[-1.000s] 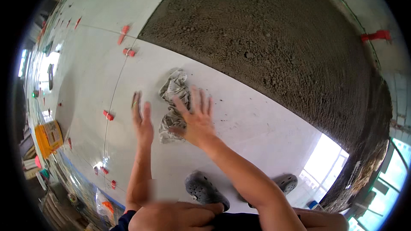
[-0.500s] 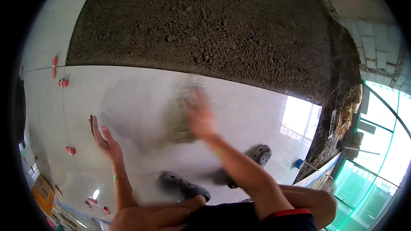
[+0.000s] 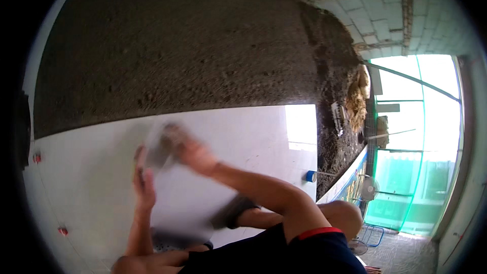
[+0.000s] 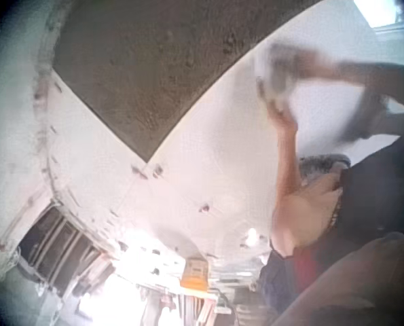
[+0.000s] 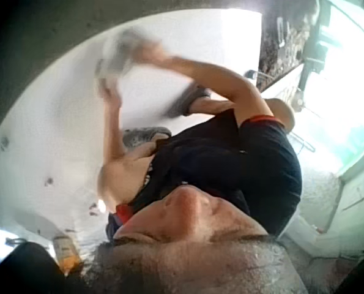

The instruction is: The person spreads a layer of mortar on the floor using a notched trowel and then presses a large tile into place, wiping the surface with a cloth.

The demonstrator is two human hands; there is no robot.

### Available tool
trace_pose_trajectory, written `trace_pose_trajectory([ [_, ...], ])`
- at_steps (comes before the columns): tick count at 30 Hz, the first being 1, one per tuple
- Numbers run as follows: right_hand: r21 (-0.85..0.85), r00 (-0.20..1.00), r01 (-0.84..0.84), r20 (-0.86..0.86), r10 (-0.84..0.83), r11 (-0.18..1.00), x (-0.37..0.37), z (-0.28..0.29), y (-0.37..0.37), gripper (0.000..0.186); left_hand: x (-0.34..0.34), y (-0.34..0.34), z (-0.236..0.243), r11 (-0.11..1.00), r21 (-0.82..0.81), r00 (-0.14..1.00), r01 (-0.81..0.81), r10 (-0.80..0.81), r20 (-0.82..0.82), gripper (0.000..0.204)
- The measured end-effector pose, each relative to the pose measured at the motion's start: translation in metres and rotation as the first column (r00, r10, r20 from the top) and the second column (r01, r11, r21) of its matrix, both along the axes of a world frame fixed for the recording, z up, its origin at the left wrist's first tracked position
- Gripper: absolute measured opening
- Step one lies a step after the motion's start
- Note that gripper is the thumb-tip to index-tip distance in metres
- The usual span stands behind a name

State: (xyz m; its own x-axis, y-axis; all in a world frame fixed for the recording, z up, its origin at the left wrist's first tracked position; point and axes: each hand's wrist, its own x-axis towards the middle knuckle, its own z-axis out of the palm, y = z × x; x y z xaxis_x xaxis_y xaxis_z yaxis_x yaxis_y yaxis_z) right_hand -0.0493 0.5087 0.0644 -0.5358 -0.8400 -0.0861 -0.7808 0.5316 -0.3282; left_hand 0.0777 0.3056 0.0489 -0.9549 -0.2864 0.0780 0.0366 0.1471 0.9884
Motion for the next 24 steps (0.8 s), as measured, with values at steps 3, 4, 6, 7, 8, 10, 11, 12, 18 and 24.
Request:
trace_pose_trajectory([
  [3,-0.051,0.945,-0.188,0.262,0.195,0.981,0.059,-0.021,-0.029,0.06,0.02,-0.024,-0.005,0.962,-0.185,0.958,-0.199,0.231,0.169,0.051],
  [4,0.086,0.93,-0.325,0.212,0.301,0.942,0.073,-0.019,-0.034,0.064,0.031,-0.036,-0.007,0.916,-0.327,0.932,-0.233,0.306,0.194,0.051],
  [6,-0.06,0.942,-0.281,0.171,0.287,0.958,0.105,-0.038,-0.022,0.07,0.064,-0.052,-0.025,0.84,-0.504,0.879,-0.202,0.382,0.284,0.056],
  [7,-0.077,0.949,-0.265,0.157,0.274,0.961,0.116,-0.037,-0.013,0.079,0.08,-0.058,-0.033,0.77,-0.63,0.857,-0.103,0.39,0.337,0.06],
  [8,-0.073,0.933,-0.28,0.212,0.29,0.957,0.121,-0.032,0.004,0.081,0.098,-0.058,-0.039,0.682,-0.731,0.823,0.018,0.405,0.398,0.064],
  [10,-0.006,0.82,-0.42,0.426,0.382,0.908,0.103,-0.016,0.048,0.082,0.12,-0.046,-0.033,0.514,-0.834,0.807,0.2,0.396,0.437,0.071],
  [11,0.022,0.803,-0.448,0.45,0.391,0.894,0.091,-0.016,0.078,0.078,0.124,-0.037,-0.033,0.451,-0.861,0.834,0.233,0.362,0.416,0.074],
  [12,0.051,0.785,-0.478,0.473,0.401,0.877,0.077,-0.024,0.117,0.075,0.126,-0.026,-0.034,0.388,-0.884,0.859,0.261,0.324,0.396,0.077],
  [18,0.626,0.869,0.245,0.197,-0.454,0.74,-0.038,-0.027,0.449,0.062,0.098,-0.022,-0.034,0.362,-0.88,0.857,0.306,0.297,0.42,0.082],
  [24,0.508,0.764,0.586,-0.087,-0.639,0.631,-0.043,0.023,0.56,0.058,0.125,-0.036,-0.018,0.56,-0.772,0.741,0.3,0.373,0.559,0.09],
])
